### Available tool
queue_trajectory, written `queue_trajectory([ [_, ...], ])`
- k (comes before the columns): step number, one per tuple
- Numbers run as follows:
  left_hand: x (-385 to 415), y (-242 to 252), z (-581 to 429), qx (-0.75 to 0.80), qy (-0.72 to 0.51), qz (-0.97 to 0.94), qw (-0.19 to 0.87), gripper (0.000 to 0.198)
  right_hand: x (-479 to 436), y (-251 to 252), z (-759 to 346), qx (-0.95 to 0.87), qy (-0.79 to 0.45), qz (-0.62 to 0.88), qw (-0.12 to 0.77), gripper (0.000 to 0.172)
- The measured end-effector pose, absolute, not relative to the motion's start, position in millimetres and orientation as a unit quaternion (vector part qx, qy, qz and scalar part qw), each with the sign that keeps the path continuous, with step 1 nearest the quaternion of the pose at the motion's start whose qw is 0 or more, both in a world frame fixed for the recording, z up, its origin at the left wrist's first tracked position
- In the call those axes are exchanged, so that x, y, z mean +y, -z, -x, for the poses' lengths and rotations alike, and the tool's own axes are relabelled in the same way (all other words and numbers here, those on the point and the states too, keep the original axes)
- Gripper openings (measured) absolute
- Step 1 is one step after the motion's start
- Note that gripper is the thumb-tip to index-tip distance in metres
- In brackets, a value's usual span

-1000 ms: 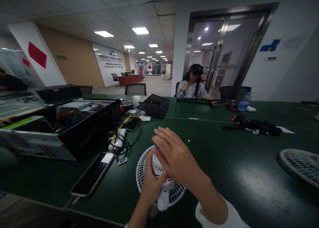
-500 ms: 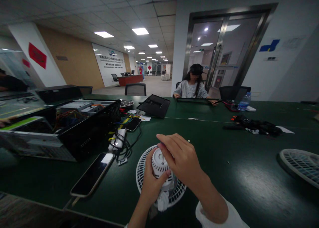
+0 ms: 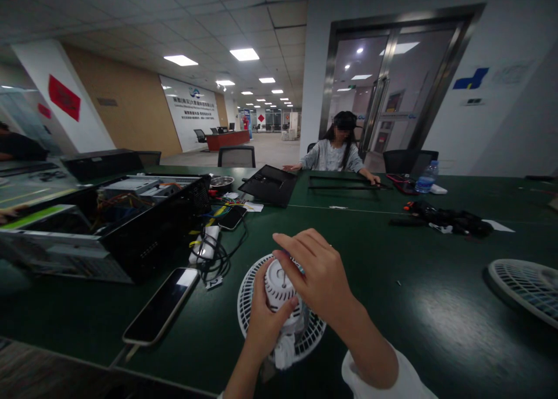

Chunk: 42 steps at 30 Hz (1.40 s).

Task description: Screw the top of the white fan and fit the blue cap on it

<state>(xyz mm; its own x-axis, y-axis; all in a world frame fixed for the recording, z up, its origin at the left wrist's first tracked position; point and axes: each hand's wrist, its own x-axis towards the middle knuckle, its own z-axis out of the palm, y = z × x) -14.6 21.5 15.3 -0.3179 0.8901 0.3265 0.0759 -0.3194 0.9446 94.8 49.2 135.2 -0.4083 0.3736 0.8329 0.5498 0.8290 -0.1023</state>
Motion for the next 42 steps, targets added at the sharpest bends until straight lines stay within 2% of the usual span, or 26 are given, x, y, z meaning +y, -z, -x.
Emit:
queue_trajectory([
  [6, 22, -15, 15, 0.489, -0.646, -0.493, 0.317, 0.068, 48, -137, -97, -0.85, 0.041, 0.265, 0.454, 0.036],
  [14, 23, -12, 16, 0.493, -0.641, -0.496, 0.316, 0.068, 50, -134, -96, -0.842, 0.079, 0.305, 0.437, 0.032],
  [19, 22, -15, 16, 0.489, -0.645, -0.496, 0.314, 0.066, 47, -137, -98, -0.847, 0.035, 0.293, 0.443, 0.035],
  [27, 21, -16, 17, 0.497, -0.632, -0.499, 0.323, 0.067, 53, -135, -101, -0.822, 0.1, 0.332, 0.452, 0.016],
  [42, 24, -9, 17, 0.483, -0.644, -0.498, 0.324, 0.067, 58, -136, -106, -0.781, 0.121, 0.385, 0.477, 0.018],
])
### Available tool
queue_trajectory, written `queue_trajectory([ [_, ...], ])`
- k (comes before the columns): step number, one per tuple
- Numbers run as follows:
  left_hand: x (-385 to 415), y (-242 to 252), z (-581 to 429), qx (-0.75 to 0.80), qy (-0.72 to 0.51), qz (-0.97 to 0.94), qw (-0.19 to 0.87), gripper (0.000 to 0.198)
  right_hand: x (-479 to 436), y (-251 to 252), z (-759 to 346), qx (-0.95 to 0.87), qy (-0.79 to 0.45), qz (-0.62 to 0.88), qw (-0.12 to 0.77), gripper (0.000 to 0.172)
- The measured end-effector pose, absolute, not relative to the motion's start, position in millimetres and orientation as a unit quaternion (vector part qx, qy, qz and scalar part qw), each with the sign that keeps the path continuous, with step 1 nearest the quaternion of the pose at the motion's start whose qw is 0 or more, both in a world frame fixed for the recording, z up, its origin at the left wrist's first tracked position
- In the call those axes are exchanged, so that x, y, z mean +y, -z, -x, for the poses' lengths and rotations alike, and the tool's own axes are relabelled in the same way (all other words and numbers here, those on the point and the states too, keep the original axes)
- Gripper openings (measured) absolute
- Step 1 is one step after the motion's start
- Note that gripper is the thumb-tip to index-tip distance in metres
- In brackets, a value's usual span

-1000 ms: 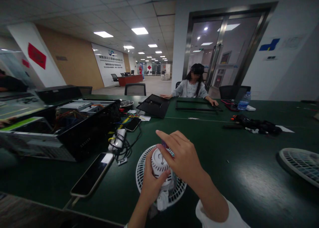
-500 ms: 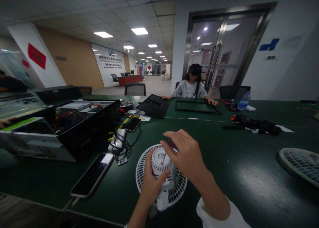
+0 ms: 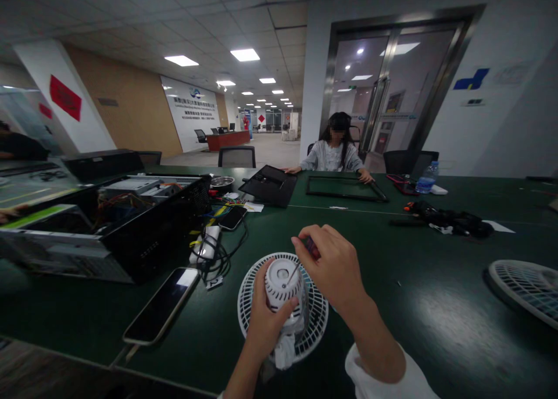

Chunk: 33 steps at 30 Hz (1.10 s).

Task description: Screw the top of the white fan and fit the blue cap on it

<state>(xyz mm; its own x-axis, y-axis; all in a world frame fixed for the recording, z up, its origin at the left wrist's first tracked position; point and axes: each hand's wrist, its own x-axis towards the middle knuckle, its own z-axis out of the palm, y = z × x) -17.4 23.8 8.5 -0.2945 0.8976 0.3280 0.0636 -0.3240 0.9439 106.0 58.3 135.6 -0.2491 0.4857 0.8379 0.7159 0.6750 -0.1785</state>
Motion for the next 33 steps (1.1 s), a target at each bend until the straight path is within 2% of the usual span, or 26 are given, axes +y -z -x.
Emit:
queue_trajectory([
  [7, 23, -9, 17, 0.485, -0.644, -0.494, 0.325, 0.067, 62, -138, -113, -0.77, 0.116, 0.409, 0.476, 0.018],
  [11, 23, -8, 18, 0.485, -0.636, -0.492, 0.344, 0.068, 79, -139, -131, -0.739, 0.078, 0.472, 0.474, 0.018],
  [13, 23, -7, 19, 0.488, -0.631, -0.494, 0.347, 0.07, 94, -135, -143, -0.728, 0.046, 0.532, 0.43, 0.018],
  [16, 24, -8, 19, 0.487, -0.63, -0.496, 0.345, 0.07, 120, -123, -158, -0.721, 0.001, 0.623, 0.305, 0.014],
  [18, 23, -8, 20, 0.485, -0.632, -0.495, 0.347, 0.069, 137, -113, -166, -0.716, -0.026, 0.66, 0.224, 0.013],
  [21, 23, -9, 19, 0.482, -0.633, -0.491, 0.355, 0.07, 157, -96, -172, -0.705, -0.073, 0.69, 0.147, 0.013],
  [27, 23, -8, 19, 0.486, -0.634, -0.494, 0.343, 0.068, 176, -68, -174, -0.712, -0.127, 0.688, 0.064, 0.007],
  [33, 24, -8, 19, 0.49, -0.637, -0.499, 0.324, 0.069, 179, -54, -179, -0.709, -0.152, 0.688, 0.013, 0.01],
])
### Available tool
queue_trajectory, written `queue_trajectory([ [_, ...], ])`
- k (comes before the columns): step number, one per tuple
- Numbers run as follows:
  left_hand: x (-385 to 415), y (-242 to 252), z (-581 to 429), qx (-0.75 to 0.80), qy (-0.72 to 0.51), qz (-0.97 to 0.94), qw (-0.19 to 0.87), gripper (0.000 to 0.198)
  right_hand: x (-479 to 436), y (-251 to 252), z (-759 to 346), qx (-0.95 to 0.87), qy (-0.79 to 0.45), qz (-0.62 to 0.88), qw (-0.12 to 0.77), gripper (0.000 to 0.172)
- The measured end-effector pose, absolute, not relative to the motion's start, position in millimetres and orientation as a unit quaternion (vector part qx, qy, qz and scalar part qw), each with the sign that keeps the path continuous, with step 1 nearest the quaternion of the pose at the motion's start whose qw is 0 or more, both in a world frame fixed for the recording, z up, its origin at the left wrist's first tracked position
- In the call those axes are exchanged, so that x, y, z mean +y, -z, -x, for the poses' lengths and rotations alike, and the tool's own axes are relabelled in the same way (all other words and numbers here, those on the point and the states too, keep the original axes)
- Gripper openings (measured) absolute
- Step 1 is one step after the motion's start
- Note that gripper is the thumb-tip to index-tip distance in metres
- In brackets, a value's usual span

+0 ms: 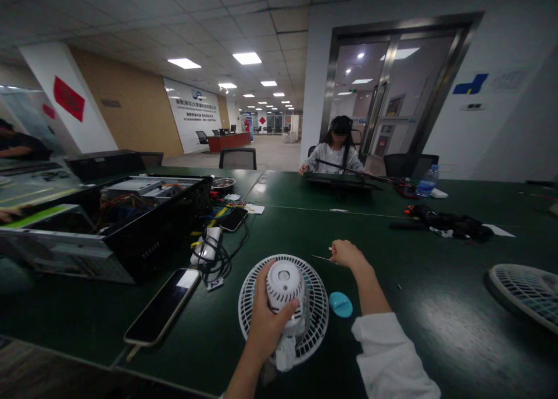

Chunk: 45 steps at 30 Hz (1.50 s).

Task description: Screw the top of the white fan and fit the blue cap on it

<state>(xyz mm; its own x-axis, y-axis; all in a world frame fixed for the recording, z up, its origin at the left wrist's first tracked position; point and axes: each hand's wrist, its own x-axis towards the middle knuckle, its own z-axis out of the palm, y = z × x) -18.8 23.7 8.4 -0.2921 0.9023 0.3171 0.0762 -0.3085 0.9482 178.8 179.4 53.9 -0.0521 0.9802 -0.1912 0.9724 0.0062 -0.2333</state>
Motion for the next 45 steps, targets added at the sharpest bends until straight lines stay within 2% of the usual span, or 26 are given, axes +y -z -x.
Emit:
queue_trajectory([
  [9, 26, -5, 20, 0.485, -0.632, -0.506, 0.33, 0.068, 171, -57, -199, -0.716, -0.189, 0.672, -0.009, 0.013],
  [18, 27, -6, 22, 0.479, -0.625, -0.52, 0.332, 0.069, 91, -40, -192, -0.8, -0.201, 0.564, -0.03, 0.02],
  [24, 31, 1, 26, 0.471, -0.622, -0.535, 0.322, 0.071, 75, -38, -197, -0.814, -0.145, 0.561, 0.037, 0.012],
  [29, 32, 1, 26, 0.471, -0.623, -0.543, 0.308, 0.068, 66, -89, -170, -0.853, -0.112, 0.47, 0.194, 0.011],
  [31, 31, 1, 26, 0.466, -0.623, -0.547, 0.309, 0.068, 61, -112, -149, -0.886, -0.088, 0.404, 0.21, 0.009],
  [34, 31, 1, 26, 0.461, -0.62, -0.553, 0.312, 0.066, 57, -135, -120, -0.923, -0.045, 0.345, 0.162, 0.01],
  [38, 32, 0, 25, 0.46, -0.623, -0.553, 0.308, 0.067, 56, -146, -97, -0.929, 0.0, 0.362, 0.078, 0.016],
  [45, 30, -5, 26, 0.462, -0.62, -0.556, 0.304, 0.065, 55, -150, -88, -0.928, 0.033, 0.371, 0.021, 0.019],
])
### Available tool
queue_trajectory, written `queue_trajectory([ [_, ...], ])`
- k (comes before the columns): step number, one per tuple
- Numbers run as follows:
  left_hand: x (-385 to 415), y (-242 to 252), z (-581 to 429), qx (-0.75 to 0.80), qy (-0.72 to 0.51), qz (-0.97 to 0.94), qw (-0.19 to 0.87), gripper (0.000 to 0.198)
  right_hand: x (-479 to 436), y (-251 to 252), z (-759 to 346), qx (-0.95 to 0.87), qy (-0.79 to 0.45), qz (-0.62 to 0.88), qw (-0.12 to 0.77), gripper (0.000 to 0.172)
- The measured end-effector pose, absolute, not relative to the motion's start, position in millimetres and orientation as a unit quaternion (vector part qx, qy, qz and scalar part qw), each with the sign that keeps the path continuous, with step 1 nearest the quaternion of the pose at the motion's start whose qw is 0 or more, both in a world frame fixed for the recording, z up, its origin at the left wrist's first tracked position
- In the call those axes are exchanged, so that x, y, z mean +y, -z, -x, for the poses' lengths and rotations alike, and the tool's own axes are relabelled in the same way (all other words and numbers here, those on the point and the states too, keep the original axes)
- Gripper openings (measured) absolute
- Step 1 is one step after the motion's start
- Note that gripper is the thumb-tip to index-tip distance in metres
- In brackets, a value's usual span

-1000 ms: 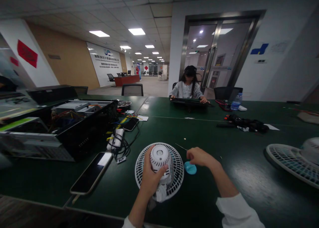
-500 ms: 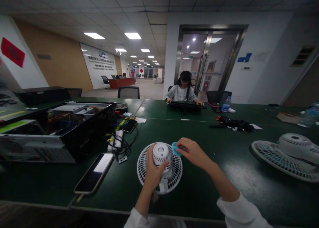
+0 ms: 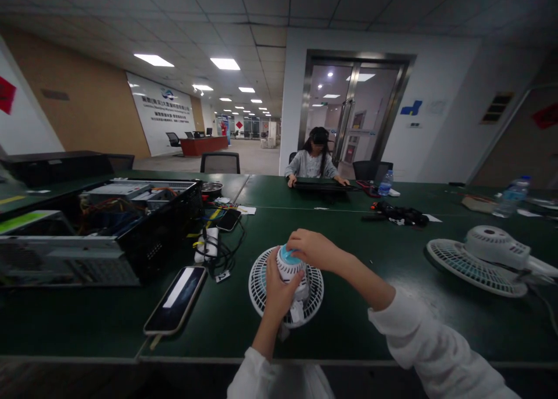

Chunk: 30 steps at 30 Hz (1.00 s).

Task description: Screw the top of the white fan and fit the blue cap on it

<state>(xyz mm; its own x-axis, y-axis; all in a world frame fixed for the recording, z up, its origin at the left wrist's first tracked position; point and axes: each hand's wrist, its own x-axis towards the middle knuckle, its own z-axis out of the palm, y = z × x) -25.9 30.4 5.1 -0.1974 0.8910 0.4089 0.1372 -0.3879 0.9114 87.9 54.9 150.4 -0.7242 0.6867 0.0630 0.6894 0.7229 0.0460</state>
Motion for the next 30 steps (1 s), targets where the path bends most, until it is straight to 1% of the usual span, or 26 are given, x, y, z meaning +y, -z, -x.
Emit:
queue_trajectory([
  [9, 30.8, -4.0, 26.2, 0.464, -0.62, -0.556, 0.303, 0.067, 53.5, -158.2, -82.0, -0.93, 0.066, 0.361, -0.024, 0.022],
  [21, 28.9, -6.0, 27.1, 0.474, -0.604, -0.565, 0.301, 0.066, 59.4, -154.9, -85.3, -0.941, 0.055, 0.335, -0.017, 0.021],
  [30, 31.8, -2.3, 26.1, 0.462, -0.617, -0.562, 0.299, 0.067, 58.2, -155.2, -81.7, -0.929, 0.053, 0.365, -0.016, 0.02],
])
